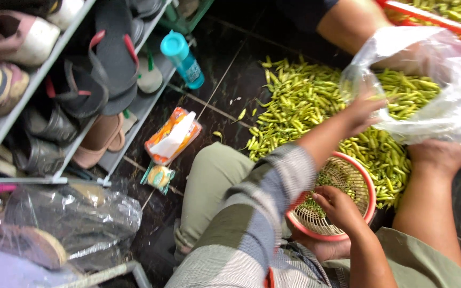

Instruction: Removing stems from green chilies by hand and placing the processed chilies into a basket.

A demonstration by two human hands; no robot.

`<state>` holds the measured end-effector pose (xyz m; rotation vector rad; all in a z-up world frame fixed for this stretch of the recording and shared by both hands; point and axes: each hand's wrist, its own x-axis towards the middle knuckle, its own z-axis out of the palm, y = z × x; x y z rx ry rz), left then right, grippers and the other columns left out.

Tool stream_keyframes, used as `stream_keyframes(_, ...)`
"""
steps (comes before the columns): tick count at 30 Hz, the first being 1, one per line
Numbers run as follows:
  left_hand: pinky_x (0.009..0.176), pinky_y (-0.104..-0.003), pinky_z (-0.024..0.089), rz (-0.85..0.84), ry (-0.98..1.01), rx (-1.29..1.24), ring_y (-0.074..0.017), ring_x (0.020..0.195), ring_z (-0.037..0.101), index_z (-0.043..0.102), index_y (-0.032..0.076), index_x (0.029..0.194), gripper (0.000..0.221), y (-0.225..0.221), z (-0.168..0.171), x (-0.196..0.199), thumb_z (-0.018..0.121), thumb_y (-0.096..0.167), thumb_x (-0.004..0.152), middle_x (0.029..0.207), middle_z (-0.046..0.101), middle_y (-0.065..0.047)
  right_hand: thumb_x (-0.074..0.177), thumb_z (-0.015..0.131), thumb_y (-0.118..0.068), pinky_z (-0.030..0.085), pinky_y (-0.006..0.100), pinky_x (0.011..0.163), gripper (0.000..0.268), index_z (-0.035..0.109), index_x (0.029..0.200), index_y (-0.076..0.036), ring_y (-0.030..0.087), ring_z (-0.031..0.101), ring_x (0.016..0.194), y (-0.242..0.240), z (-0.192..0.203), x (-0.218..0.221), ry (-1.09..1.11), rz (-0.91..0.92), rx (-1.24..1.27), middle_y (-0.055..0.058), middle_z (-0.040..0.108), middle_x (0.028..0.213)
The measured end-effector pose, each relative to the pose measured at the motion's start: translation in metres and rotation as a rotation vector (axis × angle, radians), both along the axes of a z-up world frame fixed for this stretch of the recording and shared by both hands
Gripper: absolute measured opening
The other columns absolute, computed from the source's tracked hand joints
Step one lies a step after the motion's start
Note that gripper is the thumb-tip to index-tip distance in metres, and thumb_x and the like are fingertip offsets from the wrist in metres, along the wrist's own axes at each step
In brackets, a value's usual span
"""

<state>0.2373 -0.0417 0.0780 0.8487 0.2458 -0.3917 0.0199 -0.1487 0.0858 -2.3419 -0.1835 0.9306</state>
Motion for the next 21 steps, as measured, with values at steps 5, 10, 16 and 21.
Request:
stream_keyframes(5,0.090,-0.063,0.042,0.082,-0.594,0.748,-0.0552,0.135,0.035,0.011,0.027,0.152,0.113,-0.050,0.013,0.078,0.055,0.074,0.059,0.157,0.021,-0.034,0.091,0.067,-0.020,0.057,0.036,0.063,0.021,0.072,0.106,-0.005,0.023,0.072,0.073,-0.008,-0.023,0.003,-0.031,-0.008,-0.039,0.011,0.078,0.088)
stream_keyframes(10,0.082,-0.033,0.070,0.231,-0.545,1.148,-0.0242,0.110,0.077,0.023,0.017,0.162,0.115,0.082,-0.005,0.060,0.061,0.068,0.067,0.135,0.068,-0.013,0.093,0.067,-0.027,0.063,0.036,0.081,0.039,0.071,0.126,-0.006,0.026,0.079,0.097,-0.003,-0.007,0.003,-0.025,-0.056,0.029,0.012,0.079,0.116)
stream_keyframes(16,0.076,-0.039,0.056,0.233,-0.212,1.447,-0.0279,0.084,0.069,0.071,0.011,0.106,0.026,0.306,-0.154,-0.025,0.054,0.015,0.087,0.098,0.074,-0.010,0.092,0.068,-0.031,0.063,0.035,0.075,0.037,0.074,0.122,-0.011,0.023,0.079,0.088,0.008,-0.008,0.006,-0.058,0.003,-0.044,0.007,0.080,0.110)
stream_keyframes(21,0.091,-0.043,0.055,-0.279,0.081,1.705,-0.0312,0.105,0.070,0.069,0.006,0.120,0.048,0.347,-0.132,-0.109,0.083,0.031,0.082,0.115,0.072,-0.013,0.094,0.066,-0.032,0.069,0.035,0.081,0.039,0.072,0.125,-0.010,0.024,0.080,0.097,0.030,0.003,0.003,0.014,0.052,-0.079,0.009,0.079,0.118)
